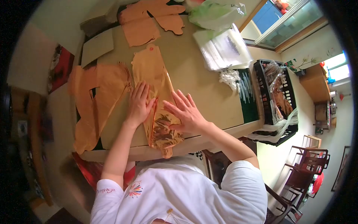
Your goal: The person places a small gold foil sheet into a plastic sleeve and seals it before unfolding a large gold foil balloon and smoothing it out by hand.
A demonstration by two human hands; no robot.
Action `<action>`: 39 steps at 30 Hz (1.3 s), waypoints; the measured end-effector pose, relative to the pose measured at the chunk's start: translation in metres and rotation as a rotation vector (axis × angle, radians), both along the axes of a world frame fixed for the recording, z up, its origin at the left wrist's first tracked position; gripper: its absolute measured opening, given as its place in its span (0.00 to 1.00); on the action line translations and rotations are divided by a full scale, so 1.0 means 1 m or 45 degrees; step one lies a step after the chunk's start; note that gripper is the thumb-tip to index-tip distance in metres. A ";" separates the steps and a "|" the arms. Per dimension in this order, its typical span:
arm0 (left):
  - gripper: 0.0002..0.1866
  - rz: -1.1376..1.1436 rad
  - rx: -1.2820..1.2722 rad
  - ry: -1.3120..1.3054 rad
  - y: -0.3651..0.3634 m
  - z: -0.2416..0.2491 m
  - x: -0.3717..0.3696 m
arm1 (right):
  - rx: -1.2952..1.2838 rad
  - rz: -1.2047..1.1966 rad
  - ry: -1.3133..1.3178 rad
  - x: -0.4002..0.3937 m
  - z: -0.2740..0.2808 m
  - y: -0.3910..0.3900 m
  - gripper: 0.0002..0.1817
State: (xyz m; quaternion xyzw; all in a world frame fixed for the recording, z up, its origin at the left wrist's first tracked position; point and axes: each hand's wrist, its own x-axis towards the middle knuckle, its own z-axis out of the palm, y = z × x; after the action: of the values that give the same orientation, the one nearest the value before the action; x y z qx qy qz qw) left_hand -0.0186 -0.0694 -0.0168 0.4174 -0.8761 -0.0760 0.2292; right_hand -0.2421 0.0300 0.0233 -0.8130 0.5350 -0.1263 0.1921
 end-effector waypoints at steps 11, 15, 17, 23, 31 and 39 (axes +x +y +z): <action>0.31 0.011 0.105 -0.038 0.002 0.009 0.000 | -0.167 -0.060 -0.092 -0.007 0.006 -0.025 0.43; 0.32 -0.006 0.093 -0.072 0.001 0.005 0.002 | -0.327 -0.071 -0.042 -0.010 0.001 -0.078 0.34; 0.31 -0.004 0.122 -0.056 0.001 0.006 0.001 | -0.324 -0.076 -0.002 -0.013 -0.011 -0.098 0.32; 0.30 -0.013 0.070 -0.016 -0.002 -0.002 0.001 | -0.338 -0.110 -0.080 -0.015 -0.023 -0.100 0.32; 0.30 0.012 0.084 0.014 0.000 -0.001 0.001 | -0.176 0.300 0.041 0.002 0.004 -0.006 0.45; 0.30 0.009 0.047 0.005 0.000 0.002 0.002 | -0.061 0.279 0.081 0.010 0.006 0.000 0.48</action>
State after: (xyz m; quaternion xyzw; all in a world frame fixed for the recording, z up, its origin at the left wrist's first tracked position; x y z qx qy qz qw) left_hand -0.0170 -0.0693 -0.0147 0.4246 -0.8725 -0.0920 0.2236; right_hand -0.2317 0.0298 0.0292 -0.8745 0.4457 -0.0915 0.1680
